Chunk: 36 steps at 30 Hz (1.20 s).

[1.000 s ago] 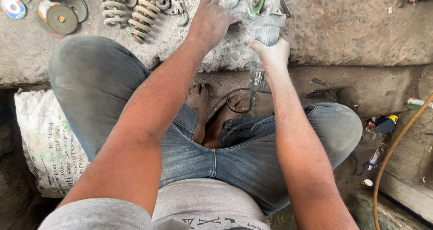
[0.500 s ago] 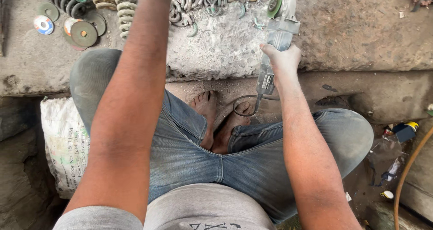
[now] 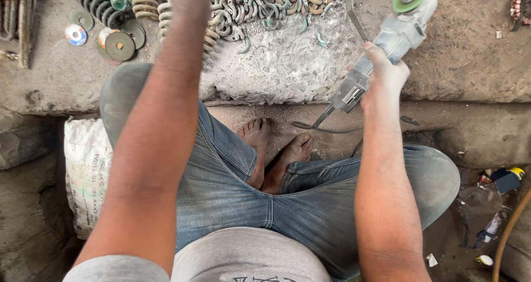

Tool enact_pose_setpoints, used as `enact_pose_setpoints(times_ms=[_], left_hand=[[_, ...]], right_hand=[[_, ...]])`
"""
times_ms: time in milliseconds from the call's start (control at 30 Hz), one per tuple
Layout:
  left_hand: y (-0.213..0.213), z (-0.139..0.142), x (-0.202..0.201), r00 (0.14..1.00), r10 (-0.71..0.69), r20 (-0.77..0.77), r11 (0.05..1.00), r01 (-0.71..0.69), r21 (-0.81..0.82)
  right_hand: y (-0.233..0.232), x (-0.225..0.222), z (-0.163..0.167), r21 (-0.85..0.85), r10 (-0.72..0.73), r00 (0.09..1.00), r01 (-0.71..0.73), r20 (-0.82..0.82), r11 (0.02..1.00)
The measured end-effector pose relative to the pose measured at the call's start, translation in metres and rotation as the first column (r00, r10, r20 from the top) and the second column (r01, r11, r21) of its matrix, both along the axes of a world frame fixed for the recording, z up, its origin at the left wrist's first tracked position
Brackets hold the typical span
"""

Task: The person sits on the floor and uses an angle grinder to smooth or cut small metal parts, likely suspension components. They handle the parts one by one, grinding them against a concrete surface, and place the finished pieces into a pile.

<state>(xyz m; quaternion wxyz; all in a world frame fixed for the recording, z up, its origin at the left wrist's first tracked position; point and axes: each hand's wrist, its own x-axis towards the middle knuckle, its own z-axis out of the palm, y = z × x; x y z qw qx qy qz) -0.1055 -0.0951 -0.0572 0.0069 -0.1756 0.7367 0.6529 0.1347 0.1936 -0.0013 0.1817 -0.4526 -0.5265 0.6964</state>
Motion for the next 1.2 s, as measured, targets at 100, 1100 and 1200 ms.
enact_pose_setpoints(times_ms=[100, 1100, 1200], left_hand=[[0.012, 0.001, 0.002, 0.989, -0.147, -0.015, 0.986, 0.145, -0.088], [0.095, -0.027, 0.083, 0.341, -0.882, 0.327, 0.035, 0.737, -0.675], [0.071, -0.009, 0.083, 0.413, -0.835, 0.365, 0.074, 0.74, -0.668]], right_hand=[[0.003, 0.002, -0.002, -0.01, -0.035, 0.998, 0.035, -0.044, 0.999], [-0.02, -0.022, -0.018, 0.071, 0.021, 0.998, -0.026, 0.058, 0.997], [-0.019, -0.026, -0.021, -0.011, 0.04, 0.986, -0.039, 0.159, 0.999]])
